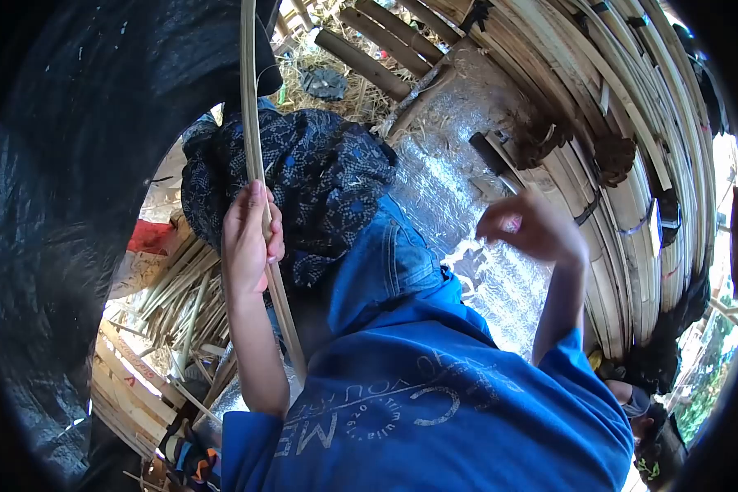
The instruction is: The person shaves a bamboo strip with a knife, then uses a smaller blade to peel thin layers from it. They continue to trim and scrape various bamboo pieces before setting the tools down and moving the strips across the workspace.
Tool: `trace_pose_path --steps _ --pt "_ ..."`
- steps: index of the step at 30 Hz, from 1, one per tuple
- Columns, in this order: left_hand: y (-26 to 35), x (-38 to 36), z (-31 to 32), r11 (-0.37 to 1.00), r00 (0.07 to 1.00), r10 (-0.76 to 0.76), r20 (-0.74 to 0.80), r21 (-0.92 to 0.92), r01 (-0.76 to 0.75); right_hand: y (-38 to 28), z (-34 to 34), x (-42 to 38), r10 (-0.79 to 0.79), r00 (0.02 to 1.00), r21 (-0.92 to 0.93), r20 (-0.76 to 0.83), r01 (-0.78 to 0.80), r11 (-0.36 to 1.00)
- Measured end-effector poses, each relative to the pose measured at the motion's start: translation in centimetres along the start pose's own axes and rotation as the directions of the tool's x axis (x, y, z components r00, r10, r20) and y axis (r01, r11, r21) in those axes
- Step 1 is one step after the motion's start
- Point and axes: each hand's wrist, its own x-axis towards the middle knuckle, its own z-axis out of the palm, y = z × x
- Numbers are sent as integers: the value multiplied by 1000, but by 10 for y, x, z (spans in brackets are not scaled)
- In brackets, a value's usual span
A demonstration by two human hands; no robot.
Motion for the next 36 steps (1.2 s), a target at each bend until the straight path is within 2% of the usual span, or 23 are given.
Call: trace_pose_path --steps 1,3,5,6,7,9,11,12,13,15,16,18,19,21,23,25,27,28,29,31,32,35,36 --pt "0 1 0 1000 1000 -7 8 6 7 2 -19 7 28 999 -48 -33 -30 998" --pt "0 1 4 1000 1000 -12 -8 -9 12 1 -32 43 61 925 127 -375 -15 992" --pt "1 0 7 1000 1000 -23 -1 -20 23 -18 -22 64 80 878 -66 -472 -126 990" --pt "1 -1 7 1000 1000 -7 -27 -30 6 -7 -11 72 96 904 -110 -417 -155 982" --pt "2 -2 7 999 998 9 -56 -43 -11 9 11 74 26 917 -76 -399 -61 995" --pt "2 -3 4 998 998 2 -66 -64 -7 7 46 63 144 981 34 -132 -141 989" --pt "-3 -3 0 999 998 6 -66 -44 -9 10 84 51 21 1000 159 -11 -19 987" --pt "-5 -2 0 999 997 -6 -77 -49 3 6 103 47 25 995 252 -98 0 968" --pt "-4 0 1 999 997 -14 -82 -45 11 -3 113 47 182 974 293 -136 -136 946" --pt "-4 0 3 999 998 -14 -55 -49 11 -5 126 47 130 945 299 -300 -36 954" --pt "-3 -1 7 999 999 8 -41 -31 -9 -5 130 52 90 953 284 -290 -4 959" --pt "-1 -2 12 996 1000 -13 27 -83 16 -8 132 62 220 932 157 -288 -181 971" --pt "-2 -2 14 993 998 -15 57 -115 21 -11 124 64 166 947 128 -274 -135 983" --pt "-2 -5 14 984 982 -18 186 -171 50 -20 90 67 91 996 -153 -4 -91 984" --pt "-2 -13 17 984 984 27 178 -178 6 -42 48 72 -48 988 -53 149 56 997" --pt "-8 -22 19 986 992 53 116 -165 -33 -66 41 90 -203 978 285 38 185 941" --pt "-14 -37 25 974 983 180 24 136 -181 -88 49 111 -316 944 709 91 161 687" --pt "-16 -47 24 965 979 205 10 167 -204 -92 54 126 -288 945 724 154 91 684" --pt "-20 -56 26 954 975 224 10 204 -221 -104 73 132 -209 975 770 75 77 633" --pt "-77 -47 36 718 788 613 -55 456 -526 -95 89 153 -274 956 746 102 108 657" --pt "-60 -80 28 774 864 503 -27 460 -436 -96 95 153 -255 959 768 128 67 637" --pt "-86 -132 8 790 866 483 -128 490 -368 -92 103 151 -271 955 847 121 43 531" --pt "-93 -154 4 812 839 498 -218 457 -364 -96 107 143 -370 929 802 11 213 558"
